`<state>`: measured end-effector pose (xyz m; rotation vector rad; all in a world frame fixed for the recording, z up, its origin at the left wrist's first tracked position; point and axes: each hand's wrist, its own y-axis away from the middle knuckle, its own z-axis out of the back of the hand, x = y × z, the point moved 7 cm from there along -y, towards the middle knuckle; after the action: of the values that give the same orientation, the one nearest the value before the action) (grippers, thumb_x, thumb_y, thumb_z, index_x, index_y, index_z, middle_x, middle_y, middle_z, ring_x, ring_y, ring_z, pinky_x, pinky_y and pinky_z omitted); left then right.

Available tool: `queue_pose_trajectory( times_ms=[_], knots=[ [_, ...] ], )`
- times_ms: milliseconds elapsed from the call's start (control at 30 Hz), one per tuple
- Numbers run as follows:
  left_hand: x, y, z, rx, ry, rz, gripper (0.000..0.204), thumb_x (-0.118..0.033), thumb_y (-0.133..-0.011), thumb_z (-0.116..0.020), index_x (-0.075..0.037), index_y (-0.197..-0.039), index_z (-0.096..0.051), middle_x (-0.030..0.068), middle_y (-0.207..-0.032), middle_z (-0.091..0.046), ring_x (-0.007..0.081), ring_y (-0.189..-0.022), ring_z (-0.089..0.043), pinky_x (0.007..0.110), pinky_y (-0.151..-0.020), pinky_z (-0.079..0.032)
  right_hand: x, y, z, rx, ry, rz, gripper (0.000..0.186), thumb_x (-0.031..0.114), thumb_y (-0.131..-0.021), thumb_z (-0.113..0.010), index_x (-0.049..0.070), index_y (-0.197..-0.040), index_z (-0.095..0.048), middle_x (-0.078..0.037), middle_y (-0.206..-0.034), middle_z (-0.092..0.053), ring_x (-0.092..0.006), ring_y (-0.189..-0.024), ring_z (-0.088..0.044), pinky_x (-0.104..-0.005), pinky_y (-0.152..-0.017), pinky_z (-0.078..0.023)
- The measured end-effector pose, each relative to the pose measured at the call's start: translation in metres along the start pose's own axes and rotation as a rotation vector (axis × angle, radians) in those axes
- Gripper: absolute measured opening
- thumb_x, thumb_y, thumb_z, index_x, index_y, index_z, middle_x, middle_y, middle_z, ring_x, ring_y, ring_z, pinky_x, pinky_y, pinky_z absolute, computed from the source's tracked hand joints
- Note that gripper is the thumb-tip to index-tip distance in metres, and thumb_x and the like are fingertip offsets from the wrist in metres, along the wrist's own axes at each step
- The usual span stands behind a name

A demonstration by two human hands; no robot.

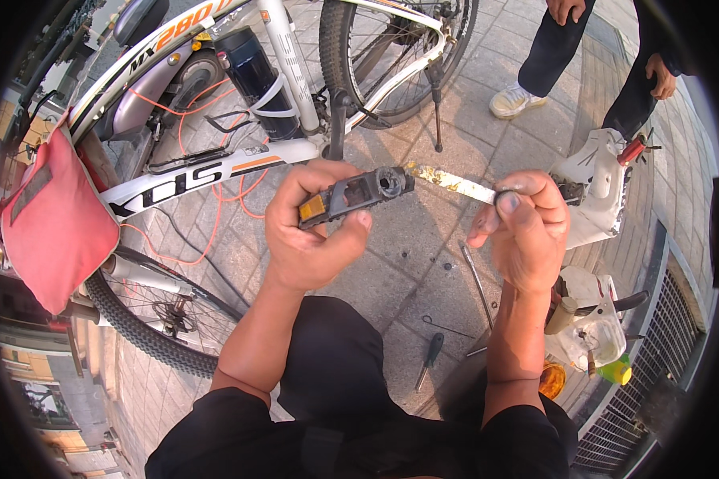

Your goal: The person cleans the inside of a bicycle pedal with a small metal tool, then attempts to fit it onto the crank arm. They continue to scrape and clean the pedal's interior before placing the tool on the ground.

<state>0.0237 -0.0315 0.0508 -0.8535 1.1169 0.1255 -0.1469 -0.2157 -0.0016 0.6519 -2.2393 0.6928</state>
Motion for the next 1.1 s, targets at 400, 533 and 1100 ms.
queue_pose_trajectory(
  times_ms=[400,533,1100],
  knots=[
    [-0.004,0.0,-0.005,0.039,-0.101,-0.093,0.031,0.011,-0.075,-0.074,-0.002,-0.095,-0.054,0.0166,-0.112,-0.066,0.028,-0.112,-0.071,0.038,-0.095,-0.055,0.014,0.005,-0.004,0.053,0.178,0.027,0.009,-0.007,-0.096,-0.06,-0.006,-0.104,-0.064,-0.011,-0.079,-0.07,-0.0142,-0.067,-0.069,-0.0287,-0.061,-0.059],
    [-0.006,-0.001,-0.006,0.047,-0.14,-0.121,0.031,0.011,-0.075,-0.075,-0.002,-0.095,-0.054,0.0171,-0.113,-0.067,0.0277,-0.111,-0.071,0.037,-0.094,-0.055,0.028,0.012,-0.012,0.009,0.297,0.075,0.012,-0.009,-0.094,-0.06,-0.006,-0.105,-0.064,-0.01,-0.081,-0.07,-0.0126,-0.069,-0.069,-0.0271,-0.063,-0.059],
    [0.005,0.008,0.012,-0.102,-0.175,0.092,0.026,0.005,-0.08,-0.08,-0.003,-0.094,-0.059,0.013,-0.107,-0.071,0.0141,-0.098,-0.067,0.031,-0.09,-0.054,0.005,-0.015,0.03,-0.071,0.384,0.125,0.012,0.002,-0.099,-0.061,-0.006,-0.106,-0.065,-0.012,-0.08,-0.071,-0.0165,-0.067,-0.068,-0.0283,-0.062,-0.056]
  ],
)
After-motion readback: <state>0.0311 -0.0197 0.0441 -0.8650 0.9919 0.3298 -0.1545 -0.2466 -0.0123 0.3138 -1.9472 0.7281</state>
